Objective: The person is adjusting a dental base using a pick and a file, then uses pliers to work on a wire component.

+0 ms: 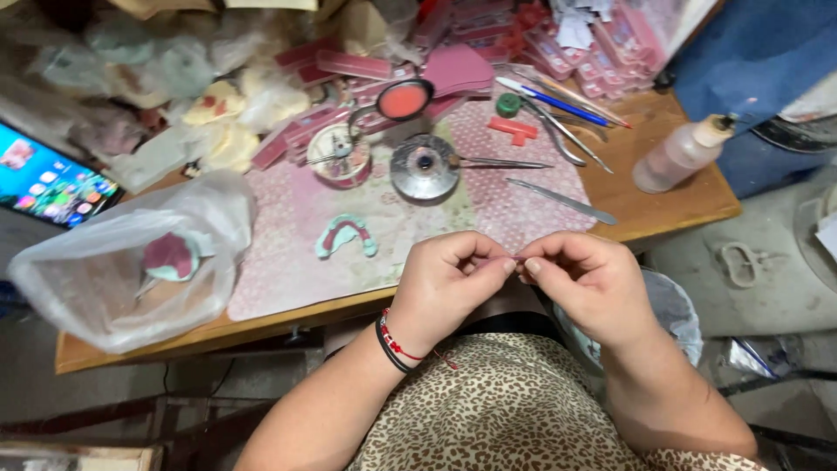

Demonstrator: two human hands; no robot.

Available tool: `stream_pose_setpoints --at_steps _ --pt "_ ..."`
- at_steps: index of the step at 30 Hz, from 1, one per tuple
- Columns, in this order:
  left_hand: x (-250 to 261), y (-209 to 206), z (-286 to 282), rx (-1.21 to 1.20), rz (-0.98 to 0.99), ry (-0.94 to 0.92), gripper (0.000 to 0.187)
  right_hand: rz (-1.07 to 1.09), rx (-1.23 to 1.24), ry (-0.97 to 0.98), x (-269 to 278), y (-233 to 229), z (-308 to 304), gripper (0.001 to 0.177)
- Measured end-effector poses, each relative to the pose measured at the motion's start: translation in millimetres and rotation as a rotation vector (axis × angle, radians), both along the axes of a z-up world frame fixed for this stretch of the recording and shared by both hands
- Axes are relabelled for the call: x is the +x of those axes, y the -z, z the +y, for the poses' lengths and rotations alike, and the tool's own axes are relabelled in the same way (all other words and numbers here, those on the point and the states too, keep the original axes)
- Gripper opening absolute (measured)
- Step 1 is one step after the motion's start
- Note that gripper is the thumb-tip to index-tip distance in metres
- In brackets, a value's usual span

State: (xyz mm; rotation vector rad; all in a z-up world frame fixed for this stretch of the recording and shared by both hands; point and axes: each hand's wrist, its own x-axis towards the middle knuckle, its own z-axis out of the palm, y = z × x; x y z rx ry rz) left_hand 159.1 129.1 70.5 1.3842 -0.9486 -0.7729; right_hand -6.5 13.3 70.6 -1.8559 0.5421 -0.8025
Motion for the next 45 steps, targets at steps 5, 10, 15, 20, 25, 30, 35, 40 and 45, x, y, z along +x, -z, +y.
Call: stream_pose_setpoints --at_steps 5,10,15,20,25,30,35,40,45 --pt "15.8 -4.3 18.4 0.033 -0.172 -0.103 0.011 0.11 -0.185 -0.004 27.2 -4.9 14.3 0.004" --pt "26.6 -1.7 35.4 -0.092 -0.372 -0.18 0.007 0.111 -0.237 -0.046 48.7 -11.5 29.3 0.006" --pt "33.0 -0.8 46.6 -0.217 -0.737 -0.22 0.006 0.137 -0.227 -0.08 54.4 -6.6 32.7 0.01" --pt "38.3 -1.3 54.8 -0.243 -0.793 -0.205 0.005 0.12 -0.263 -0.123 61.9 -5.2 35.0 0.011" --pt "37.7 2.5 57.4 -0.278 -0.861 -0.198 0.005 0.098 -0.153 -0.148 66.1 4.1 35.9 0.014" --pt "32.0 10.2 57.7 -0.326 -0.96 -0.225 0.006 0.081 0.124 -0.175 63.8 16.3 37.4 0.014" --pt "25.1 6.6 57.1 -0.329 -0.848 -0.184 0.007 0.035 0.364 -0.201 55.1 27.4 35.2 0.011" --pt "27.2 4.1 53.7 -0.278 -0.484 -0.119 0.007 0.001 0.376 -0.237 15.4 36.7 12.2 0.014" --pt "27.0 8.1 60.3 -0.103 -0.18 -0.045 0.006 0.286 0.074 -0.041 -68.4 52.5 -27.5 0.022"
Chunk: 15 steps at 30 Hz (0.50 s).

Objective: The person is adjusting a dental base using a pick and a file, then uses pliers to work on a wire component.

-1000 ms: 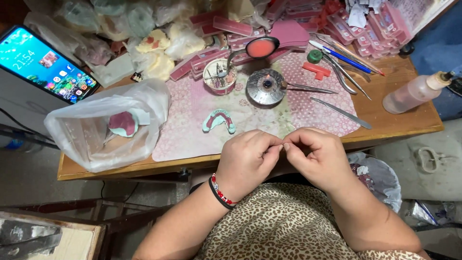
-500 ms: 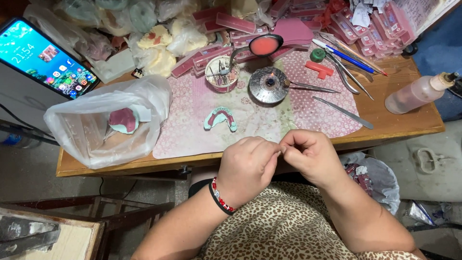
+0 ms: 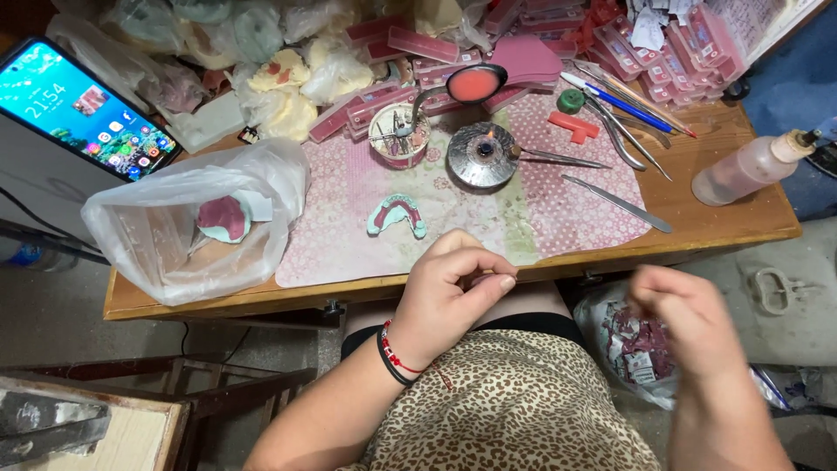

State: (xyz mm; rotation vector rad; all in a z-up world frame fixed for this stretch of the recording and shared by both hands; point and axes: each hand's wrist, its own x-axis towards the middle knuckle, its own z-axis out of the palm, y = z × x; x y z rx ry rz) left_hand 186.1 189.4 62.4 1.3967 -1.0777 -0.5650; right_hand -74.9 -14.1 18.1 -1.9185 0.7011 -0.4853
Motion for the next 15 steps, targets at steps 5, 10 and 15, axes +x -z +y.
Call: stream_pose_setpoints --at_steps 5,10,15 --pt "-4.6 5.9 1.3 0.059 0.039 0.023 0.01 0.482 -0.135 0.415 -58.6 19.4 -23.9 0.035" --pt "-9.9 13.0 -0.6 0.135 0.17 0.016 0.008 0.862 -0.321 0.619 -71.8 41.4 -36.8 0.045" --pt "-18.1 13.4 -3.0 0.071 0.347 -0.025 0.013 0.11 -0.241 0.263 -4.3 17.2 11.0 0.019"
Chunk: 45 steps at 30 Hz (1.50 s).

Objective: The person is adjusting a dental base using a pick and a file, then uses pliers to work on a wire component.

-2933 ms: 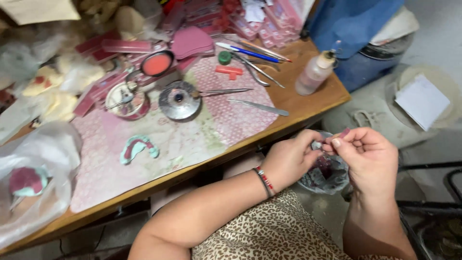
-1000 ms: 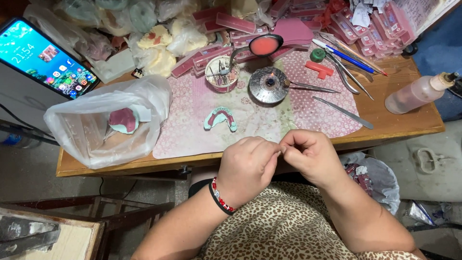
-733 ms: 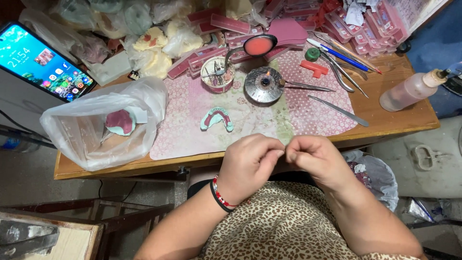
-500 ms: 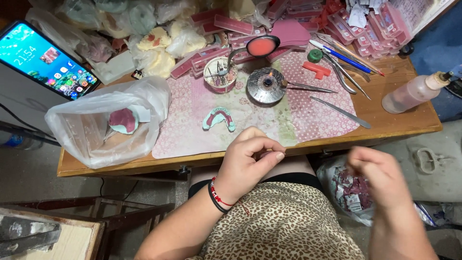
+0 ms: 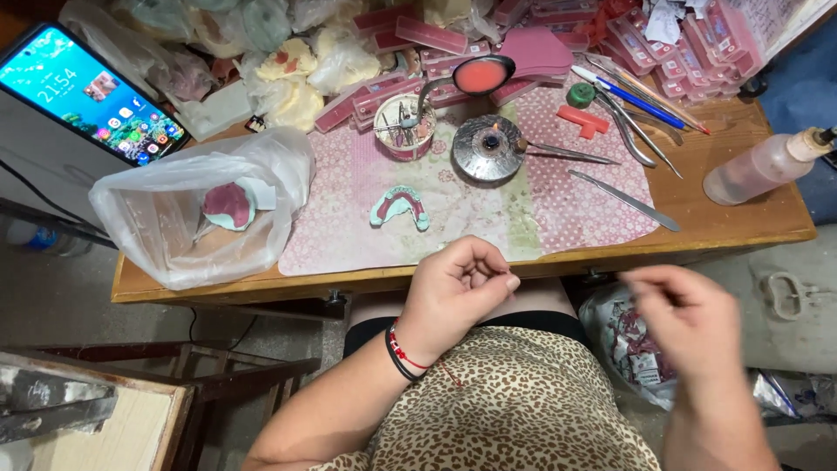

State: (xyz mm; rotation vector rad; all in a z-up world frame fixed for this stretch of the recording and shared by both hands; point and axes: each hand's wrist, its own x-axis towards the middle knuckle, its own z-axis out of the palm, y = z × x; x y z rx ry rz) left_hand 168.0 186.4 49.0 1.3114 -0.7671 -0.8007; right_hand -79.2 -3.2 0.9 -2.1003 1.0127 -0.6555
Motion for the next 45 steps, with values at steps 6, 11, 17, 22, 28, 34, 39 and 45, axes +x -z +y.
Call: stream_pose_setpoints --at_steps 6,11,17,22,28,34,39,45 --pt "-0.7 -3.0 0.1 -0.179 0.032 -0.182 0.019 -0.424 0.141 -0.456 100.8 -65.7 60.1 0.016" --pt "3.0 -1.3 7.5 -0.229 -0.094 -0.279 0.021 -0.47 0.137 -0.481 119.9 -66.4 69.2 0.011" --pt "4.5 -0.2 7.0 -0.201 -0.187 -0.269 0.022 -0.439 0.062 -0.451 126.5 -64.1 58.8 0.002" --pt "14.1 -13.0 6.6 -0.237 -0.667 -0.288 0.018 -0.38 -0.117 -0.452 129.0 -67.4 57.1 0.003" --pt "14.2 -11.6 7.0 -0.256 -0.97 -0.377 0.008 -0.339 -0.228 -0.458 131.5 -74.9 61.8 0.007" --pt "16.8 -16.6 8.9 -0.297 -1.207 -0.372 0.005 -0.292 -0.232 -0.477 134.6 -82.6 63.1 0.01" --pt "19.1 -7.5 8.5 -0.281 -1.308 -0.362 0.007 -0.26 -0.155 -0.51 137.7 -84.3 62.5 0.013" --pt "19.2 -1.9 7.2 -0.327 -1.329 -0.354 0.007 -0.23 0.051 -0.497 138.2 -77.0 60.8 0.014"
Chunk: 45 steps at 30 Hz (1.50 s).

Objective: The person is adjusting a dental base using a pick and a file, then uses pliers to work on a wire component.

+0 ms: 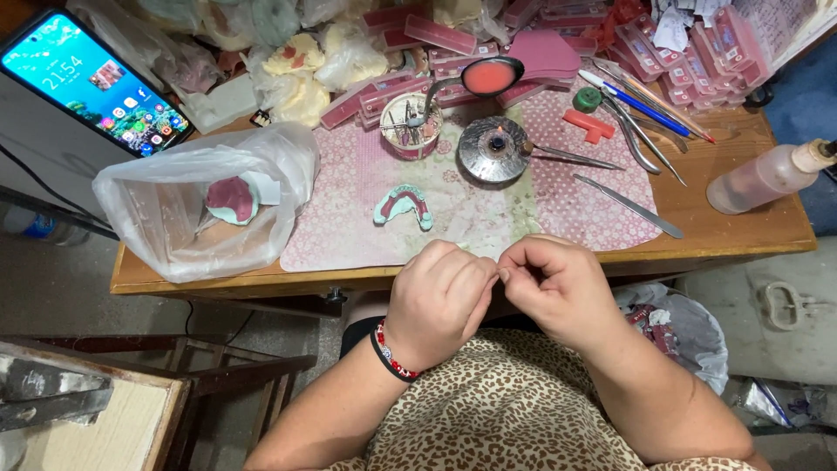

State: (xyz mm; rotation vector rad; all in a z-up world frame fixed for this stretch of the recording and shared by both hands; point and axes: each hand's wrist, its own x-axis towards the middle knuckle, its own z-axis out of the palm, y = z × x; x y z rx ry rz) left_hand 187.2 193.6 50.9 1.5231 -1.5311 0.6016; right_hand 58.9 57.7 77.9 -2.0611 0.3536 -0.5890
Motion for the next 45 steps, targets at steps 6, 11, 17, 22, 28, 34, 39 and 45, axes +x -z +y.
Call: stream_pose_setpoints --at_steps 6,11,17,22,28,34,39,45 --pt "-3.4 4.2 -0.8 -0.002 0.045 0.055 0.013 0.018 0.457 -0.004 -3.6 13.0 2.4 0.01" --pt "-3.5 -1.9 -1.6 0.061 0.423 0.238 0.01 -0.034 0.542 -0.01 -26.7 25.7 -7.7 0.01" --pt "-5.8 -9.8 5.5 0.296 0.893 0.29 0.009 0.048 0.282 0.179 -109.5 47.0 -57.1 0.014" --pt "-4.7 0.0 3.6 0.31 1.088 0.322 0.016 0.289 -0.025 0.647 -197.4 91.8 -99.1 0.03" --pt "-6.2 -1.0 -2.5 0.328 0.992 0.307 0.024 0.444 -0.084 0.947 -213.8 100.6 -99.4 0.053" --pt "-18.9 -3.6 -2.8 0.152 1.3 0.476 0.007 0.138 -0.142 0.482 -122.4 63.9 -44.0 0.017" --pt "-14.1 -5.8 0.1 0.025 0.956 0.31 0.011 -0.243 0.011 0.094 -42.8 33.1 0.0 0.018" --pt "6.2 -2.9 14.1 -0.056 0.905 0.221 0.012 -0.256 -0.033 0.022 0.8 20.7 1.7 0.001"
